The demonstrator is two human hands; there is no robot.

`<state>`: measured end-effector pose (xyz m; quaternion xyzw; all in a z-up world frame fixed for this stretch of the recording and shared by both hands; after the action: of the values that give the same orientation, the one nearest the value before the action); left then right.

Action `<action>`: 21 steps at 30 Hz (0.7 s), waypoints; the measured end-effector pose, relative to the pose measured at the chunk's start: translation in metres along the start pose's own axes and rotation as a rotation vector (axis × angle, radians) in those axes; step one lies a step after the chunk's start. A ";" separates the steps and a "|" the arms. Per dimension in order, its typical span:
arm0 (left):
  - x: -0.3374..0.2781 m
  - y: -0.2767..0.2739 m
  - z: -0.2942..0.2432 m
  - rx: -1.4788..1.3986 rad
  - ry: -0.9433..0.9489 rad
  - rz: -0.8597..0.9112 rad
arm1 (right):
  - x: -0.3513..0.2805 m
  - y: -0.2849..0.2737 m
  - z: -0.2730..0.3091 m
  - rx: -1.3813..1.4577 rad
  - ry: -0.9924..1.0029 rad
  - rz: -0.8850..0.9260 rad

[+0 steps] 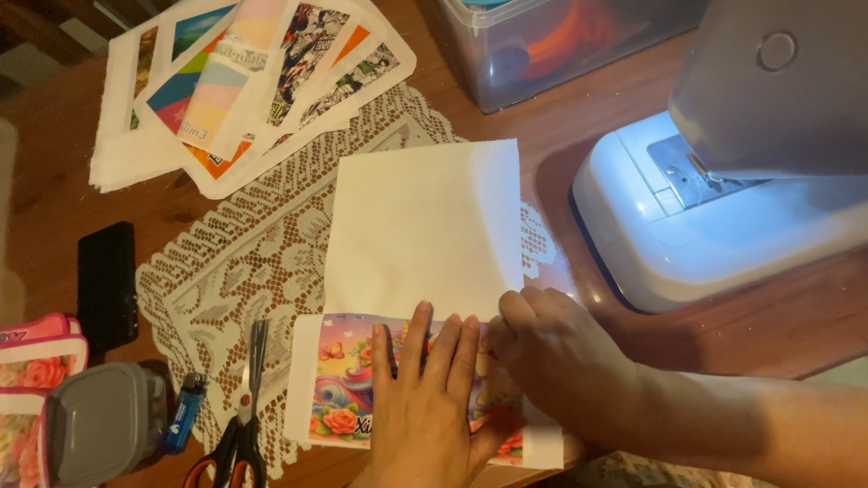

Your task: Aligning and smoothing a printed unicorn design onto a piece of white fabric on a work table.

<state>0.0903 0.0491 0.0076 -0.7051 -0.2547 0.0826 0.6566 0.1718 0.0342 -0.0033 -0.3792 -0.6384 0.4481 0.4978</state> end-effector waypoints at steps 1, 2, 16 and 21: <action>0.001 -0.001 0.000 -0.009 -0.009 0.001 | 0.000 0.002 0.000 -0.015 0.019 -0.002; 0.001 -0.001 0.000 -0.010 -0.009 0.001 | 0.001 0.002 0.002 -0.015 0.020 -0.001; 0.001 -0.004 0.003 -0.150 -0.004 -0.005 | 0.001 0.020 -0.015 0.200 0.156 0.077; -0.002 -0.001 0.007 -0.215 -0.017 0.008 | 0.001 0.016 -0.021 0.306 0.178 0.040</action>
<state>0.0853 0.0541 0.0072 -0.7717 -0.2649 0.0632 0.5747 0.1924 0.0445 -0.0159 -0.3498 -0.5087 0.5144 0.5951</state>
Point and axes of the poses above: each hand's wrist, its own x-axis towards the middle knuckle, its own y-axis out of the palm, z = x × y, the point moved 10 cm from there along x, towards the middle knuckle, and after that the axes turned 6 degrees about -x, right-handed, at the moved point
